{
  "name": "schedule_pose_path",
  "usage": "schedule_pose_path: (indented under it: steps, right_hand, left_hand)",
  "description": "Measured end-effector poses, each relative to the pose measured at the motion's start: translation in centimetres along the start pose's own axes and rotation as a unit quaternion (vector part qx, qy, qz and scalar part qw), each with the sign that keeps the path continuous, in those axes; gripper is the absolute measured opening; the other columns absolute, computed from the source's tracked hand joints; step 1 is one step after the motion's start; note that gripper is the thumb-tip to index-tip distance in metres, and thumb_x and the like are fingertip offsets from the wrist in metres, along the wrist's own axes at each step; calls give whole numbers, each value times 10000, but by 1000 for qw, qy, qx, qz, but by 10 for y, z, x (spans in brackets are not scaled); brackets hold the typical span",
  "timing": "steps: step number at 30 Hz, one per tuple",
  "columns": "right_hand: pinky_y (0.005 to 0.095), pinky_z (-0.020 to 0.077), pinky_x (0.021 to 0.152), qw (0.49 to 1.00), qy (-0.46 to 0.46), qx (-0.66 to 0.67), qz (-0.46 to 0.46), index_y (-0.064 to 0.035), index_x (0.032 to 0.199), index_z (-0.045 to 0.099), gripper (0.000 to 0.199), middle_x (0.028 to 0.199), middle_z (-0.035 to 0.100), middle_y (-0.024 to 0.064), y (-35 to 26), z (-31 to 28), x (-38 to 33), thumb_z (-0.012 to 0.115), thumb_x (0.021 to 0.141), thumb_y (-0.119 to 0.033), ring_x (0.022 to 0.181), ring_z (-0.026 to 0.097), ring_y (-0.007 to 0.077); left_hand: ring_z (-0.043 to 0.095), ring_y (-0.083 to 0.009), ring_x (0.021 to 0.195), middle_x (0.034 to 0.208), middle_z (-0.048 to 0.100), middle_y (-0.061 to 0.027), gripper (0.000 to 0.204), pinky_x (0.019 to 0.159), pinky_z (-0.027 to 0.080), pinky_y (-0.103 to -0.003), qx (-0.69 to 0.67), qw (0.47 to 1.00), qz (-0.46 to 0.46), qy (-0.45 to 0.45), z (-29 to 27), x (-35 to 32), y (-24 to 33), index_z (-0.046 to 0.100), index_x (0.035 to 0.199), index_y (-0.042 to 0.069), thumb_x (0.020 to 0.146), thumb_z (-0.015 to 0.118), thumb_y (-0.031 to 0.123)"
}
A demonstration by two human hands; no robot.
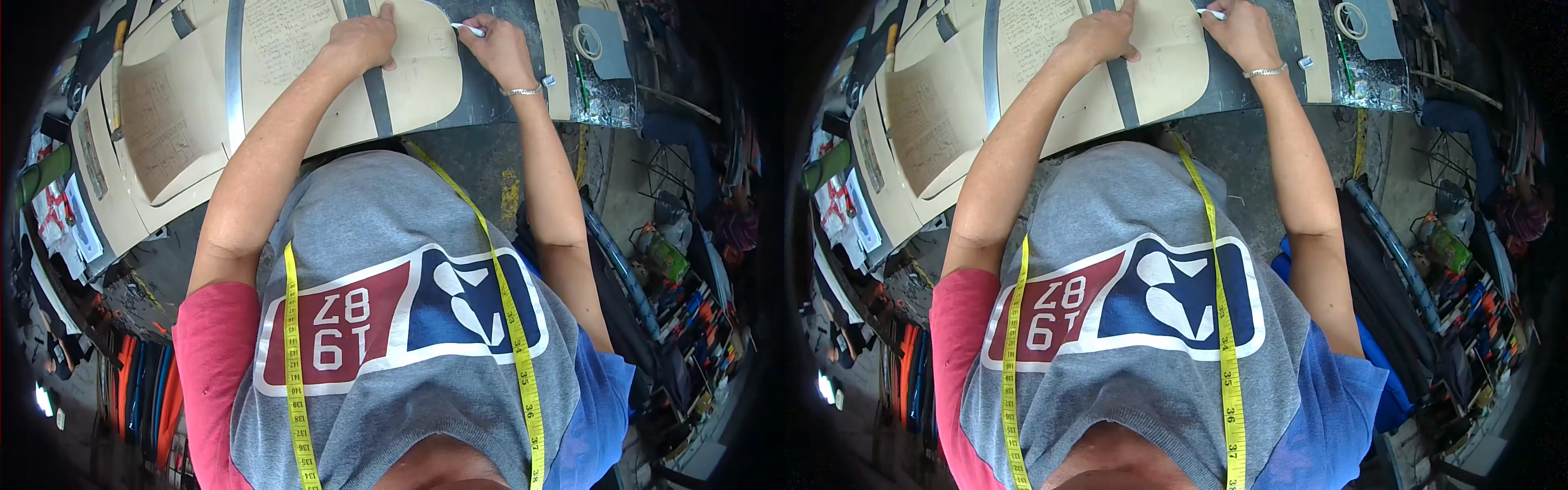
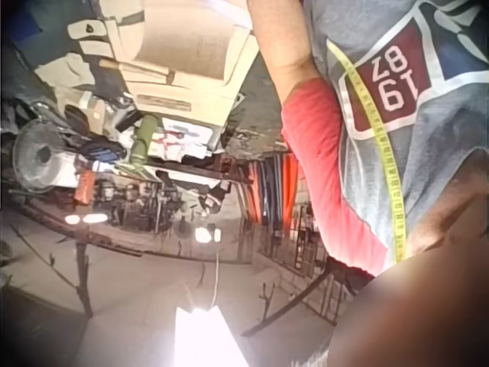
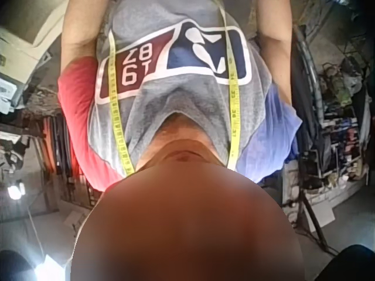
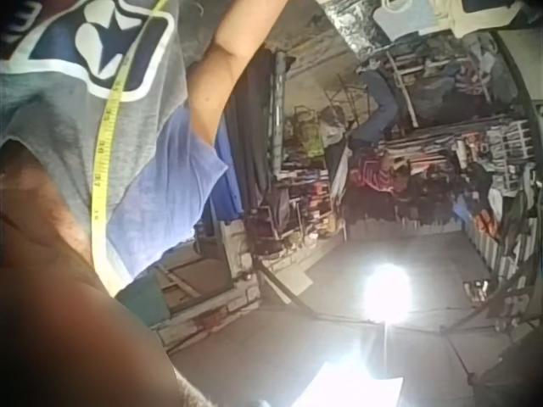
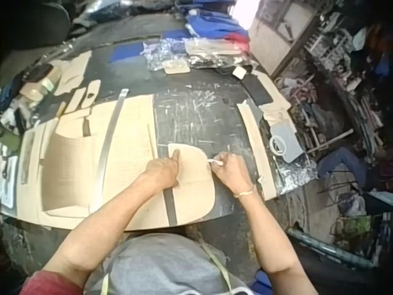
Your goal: The recorder is using a ruler and a marking pen to trace patterns on a piece of material for cutting.
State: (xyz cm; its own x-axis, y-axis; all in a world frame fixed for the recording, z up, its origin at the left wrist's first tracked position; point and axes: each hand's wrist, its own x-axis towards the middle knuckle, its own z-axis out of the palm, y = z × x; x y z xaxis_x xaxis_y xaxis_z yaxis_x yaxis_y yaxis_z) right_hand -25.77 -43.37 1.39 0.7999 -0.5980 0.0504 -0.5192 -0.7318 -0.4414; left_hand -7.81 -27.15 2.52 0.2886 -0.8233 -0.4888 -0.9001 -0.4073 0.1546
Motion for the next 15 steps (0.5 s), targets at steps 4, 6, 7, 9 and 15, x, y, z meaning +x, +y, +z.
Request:
schedule_pose_path:
  steps: [4,6,7,9,15]
  right_hand:
    - [402,571,742,999,7,39,23,-64,1040,773,316,877,734,207,-7,-7,-28,743,872,-329,856,737,377]
    - [394,566,725,998,-3,40,53,-64,1050,772,299,874,737,204,-8,-8,-46,735,879,-306,828,745,359]
    - [392,563,713,997,-8,49,66,-58,1029,769,275,859,735,198,-10,-8,-55,731,880,-285,807,748,349]
    - [388,558,714,992,-25,67,101,-43,1005,762,252,859,736,194,-18,-12,-71,729,890,-265,818,750,334]
    - [345,546,703,975,62,176,118,-46,1090,700,202,886,726,128,-14,-6,-98,669,979,-211,778,714,228]
  left_hand:
    - [730,-344,974,1110,738,-215,968,838,586,-414,-82,953,149,250,28,-16,-26,373,1522,-108,820,843,365]
    - [726,-327,1039,1118,743,-206,909,845,590,-401,-41,984,81,153,7,-11,-5,402,1508,-90,819,837,312]
    - [722,-309,1105,1125,748,-198,854,852,593,-388,-2,999,8,52,-5,-8,5,430,1494,-72,817,832,259]
    - [715,-334,1088,1179,700,-217,814,828,600,-413,9,999,1,51,-9,-6,10,469,1451,-54,790,844,238]
    - [658,-343,1158,1287,604,-148,773,934,561,-442,88,982,40,160,5,2,32,544,1388,31,722,886,225]
